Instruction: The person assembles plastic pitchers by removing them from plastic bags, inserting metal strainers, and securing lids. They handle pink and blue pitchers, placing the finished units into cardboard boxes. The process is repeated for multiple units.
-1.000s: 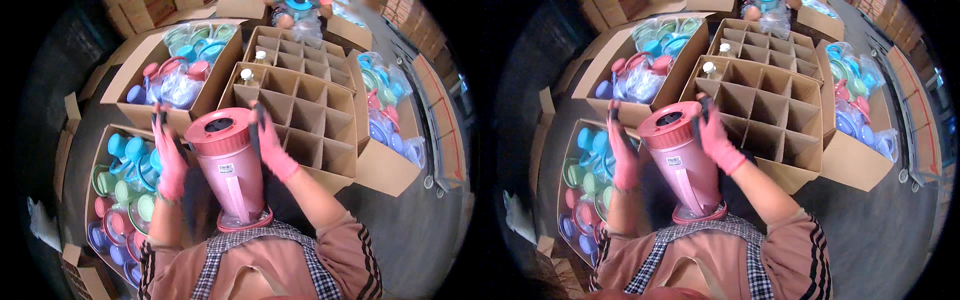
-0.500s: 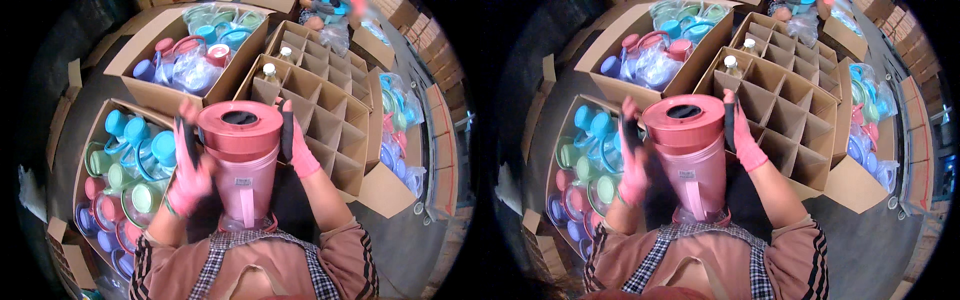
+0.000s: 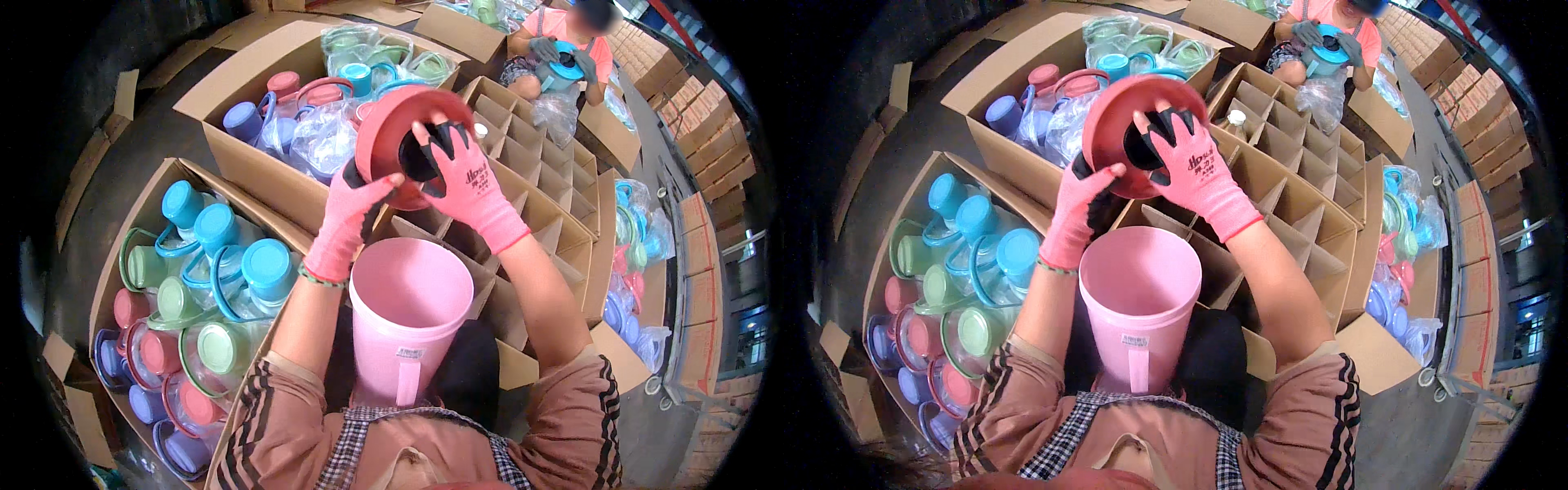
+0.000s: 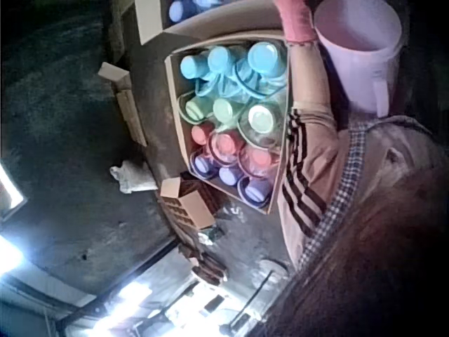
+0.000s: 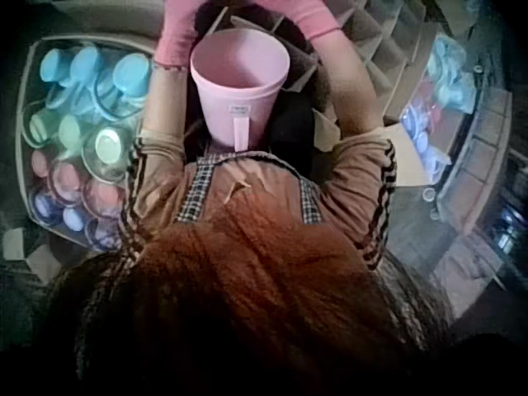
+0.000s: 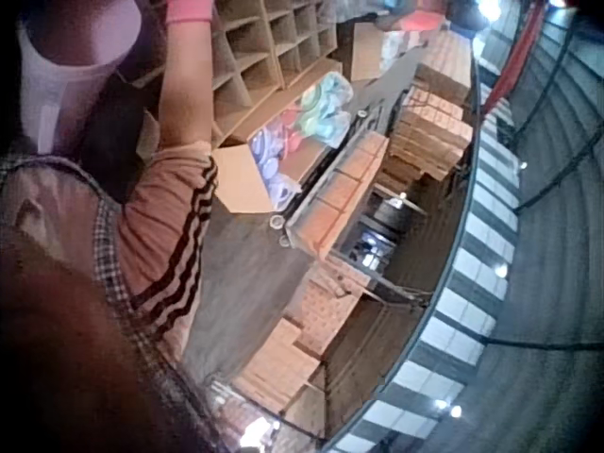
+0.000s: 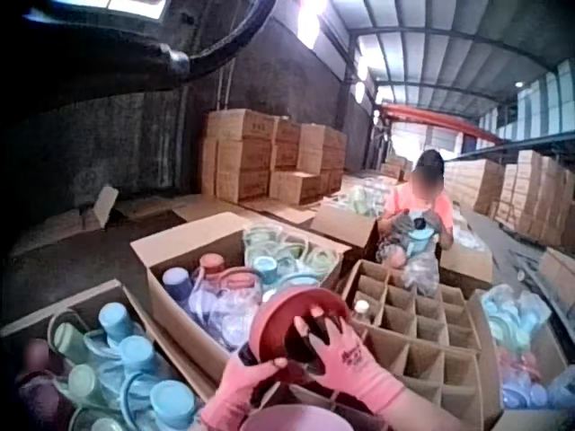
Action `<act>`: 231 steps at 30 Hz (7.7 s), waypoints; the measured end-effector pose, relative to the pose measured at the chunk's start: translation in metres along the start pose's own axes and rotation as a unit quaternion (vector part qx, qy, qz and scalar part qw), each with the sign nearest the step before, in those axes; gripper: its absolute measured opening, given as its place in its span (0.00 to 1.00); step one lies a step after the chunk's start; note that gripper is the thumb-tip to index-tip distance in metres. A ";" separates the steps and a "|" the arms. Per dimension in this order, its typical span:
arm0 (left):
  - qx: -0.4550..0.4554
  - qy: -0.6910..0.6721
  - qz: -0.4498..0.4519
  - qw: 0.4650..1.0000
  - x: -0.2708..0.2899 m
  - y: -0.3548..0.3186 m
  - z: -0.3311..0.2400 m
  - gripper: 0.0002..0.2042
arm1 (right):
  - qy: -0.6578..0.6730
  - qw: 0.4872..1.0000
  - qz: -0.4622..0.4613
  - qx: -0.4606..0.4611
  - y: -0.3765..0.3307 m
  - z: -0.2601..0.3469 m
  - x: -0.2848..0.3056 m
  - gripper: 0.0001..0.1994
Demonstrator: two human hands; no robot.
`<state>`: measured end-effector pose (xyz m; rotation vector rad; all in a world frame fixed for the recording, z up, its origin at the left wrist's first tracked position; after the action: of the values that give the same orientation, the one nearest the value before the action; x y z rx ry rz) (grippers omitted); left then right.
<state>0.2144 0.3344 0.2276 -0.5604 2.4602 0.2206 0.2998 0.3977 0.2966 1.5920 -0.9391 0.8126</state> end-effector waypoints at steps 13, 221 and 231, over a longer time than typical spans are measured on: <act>0.005 0.095 -0.243 0.965 0.084 0.007 0.049 0.20 | 0.403 0.872 -0.125 -0.250 -0.017 -0.077 -0.120 0.28; -0.223 0.711 0.159 0.648 -0.085 -0.166 -0.012 0.36 | 0.193 0.981 -0.029 0.009 -0.122 0.113 0.085 0.23; -0.263 0.704 0.128 0.647 -0.084 -0.176 -0.010 0.32 | 0.197 0.980 -0.034 -0.001 -0.123 0.121 0.084 0.24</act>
<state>0.3479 0.2021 0.2807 -0.7760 4.0693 0.9334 0.4514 0.2807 0.2910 1.3842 -0.5971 1.0321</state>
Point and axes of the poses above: each hand's wrist, its own y-axis towards the middle knuckle, its own x-axis out of the back of the hand, z = x × y, the point moved 9 cm from there along y, towards the middle knuckle, and after that the axes turned 12 degrees about x, right-handed, at the moved point
